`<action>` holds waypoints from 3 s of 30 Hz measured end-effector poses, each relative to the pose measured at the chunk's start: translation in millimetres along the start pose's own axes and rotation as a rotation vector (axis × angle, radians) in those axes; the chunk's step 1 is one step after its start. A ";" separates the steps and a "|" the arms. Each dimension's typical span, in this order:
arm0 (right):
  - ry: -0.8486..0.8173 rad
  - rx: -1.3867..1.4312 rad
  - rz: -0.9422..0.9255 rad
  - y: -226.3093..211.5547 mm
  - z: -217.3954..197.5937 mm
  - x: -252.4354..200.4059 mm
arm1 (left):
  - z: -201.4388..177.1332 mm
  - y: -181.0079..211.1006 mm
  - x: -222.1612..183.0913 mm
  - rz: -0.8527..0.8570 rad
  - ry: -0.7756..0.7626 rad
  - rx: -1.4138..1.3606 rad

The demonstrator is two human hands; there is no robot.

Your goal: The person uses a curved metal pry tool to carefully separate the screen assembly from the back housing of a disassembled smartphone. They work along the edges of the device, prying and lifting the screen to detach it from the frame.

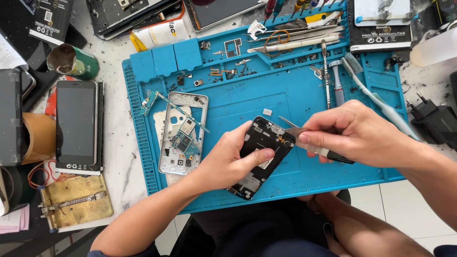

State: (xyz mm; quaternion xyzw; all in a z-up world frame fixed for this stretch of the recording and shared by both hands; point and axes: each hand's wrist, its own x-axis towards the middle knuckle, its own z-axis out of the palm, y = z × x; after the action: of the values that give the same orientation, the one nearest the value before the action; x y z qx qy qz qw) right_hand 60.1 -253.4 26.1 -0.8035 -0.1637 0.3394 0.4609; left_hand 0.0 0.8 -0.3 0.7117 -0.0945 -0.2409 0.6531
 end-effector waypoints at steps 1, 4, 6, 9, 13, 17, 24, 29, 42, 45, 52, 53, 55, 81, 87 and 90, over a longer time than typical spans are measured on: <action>-0.032 -0.011 0.033 0.5 -1.0 0.5 | -0.6 -0.4 -0.1 0.020 -0.024 0.033; -0.089 -0.028 0.047 -0.8 -3.9 0.5 | -2.2 2.3 0.1 0.026 -0.073 0.061; -0.115 -0.033 0.027 -1.8 -4.9 1.0 | -3.4 2.6 0.6 0.011 -0.097 0.056; -0.165 -0.083 0.081 -2.6 -5.7 2.0 | -5.2 1.6 1.6 -0.007 -0.128 0.074; -0.175 -0.046 0.090 -0.2 -3.4 1.6 | -6.5 4.1 1.8 -0.040 -0.161 0.040; -0.093 0.025 -0.039 1.0 0.1 -1.8 | -3.1 -2.1 1.2 0.026 -0.097 0.062; 0.012 0.041 -0.078 -5.1 4.7 -0.8 | 1.2 -3.0 0.2 0.003 -0.006 -0.054; -0.135 -0.078 -0.078 3.2 -2.2 3.8 | -4.9 2.2 1.6 -0.005 -0.117 0.069; -0.034 -0.015 -0.140 -1.2 5.2 -0.7 | 0.5 -0.1 0.4 -0.016 -0.081 -0.019; 0.019 0.030 -0.096 -4.4 8.3 -2.4 | 2.7 -2.2 -0.2 -0.007 -0.031 -0.063; -0.074 -0.083 0.019 -7.9 -1.6 4.3 | 1.2 0.8 -0.4 -0.012 -0.060 -0.009; -0.123 -0.137 -0.036 -9.7 -3.3 6.1 | -0.2 2.2 -0.1 0.018 -0.092 0.056; -0.128 -0.124 -0.012 -8.3 -3.0 5.9 | -1.7 2.9 0.1 0.007 -0.106 0.069; -0.231 -0.320 0.204 -49.5 -26.6 7.1 | -11.8 0.3 0.4 -0.412 -0.255 -0.737; -0.139 0.076 -0.107 -12.8 -43.8 5.2 | -13.4 -5.5 -0.8 -0.443 -0.248 -0.868; -0.070 0.042 -0.478 -18.6 -26.4 -5.9 | -13.8 -4.0 0.2 -0.442 -0.248 -0.888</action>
State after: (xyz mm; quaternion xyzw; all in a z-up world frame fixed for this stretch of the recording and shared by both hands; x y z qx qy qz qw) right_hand 75.2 -263.7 53.4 -0.7199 -0.3581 0.2518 0.5387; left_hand 5.9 13.5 -3.9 0.3346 0.0930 -0.4727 0.8099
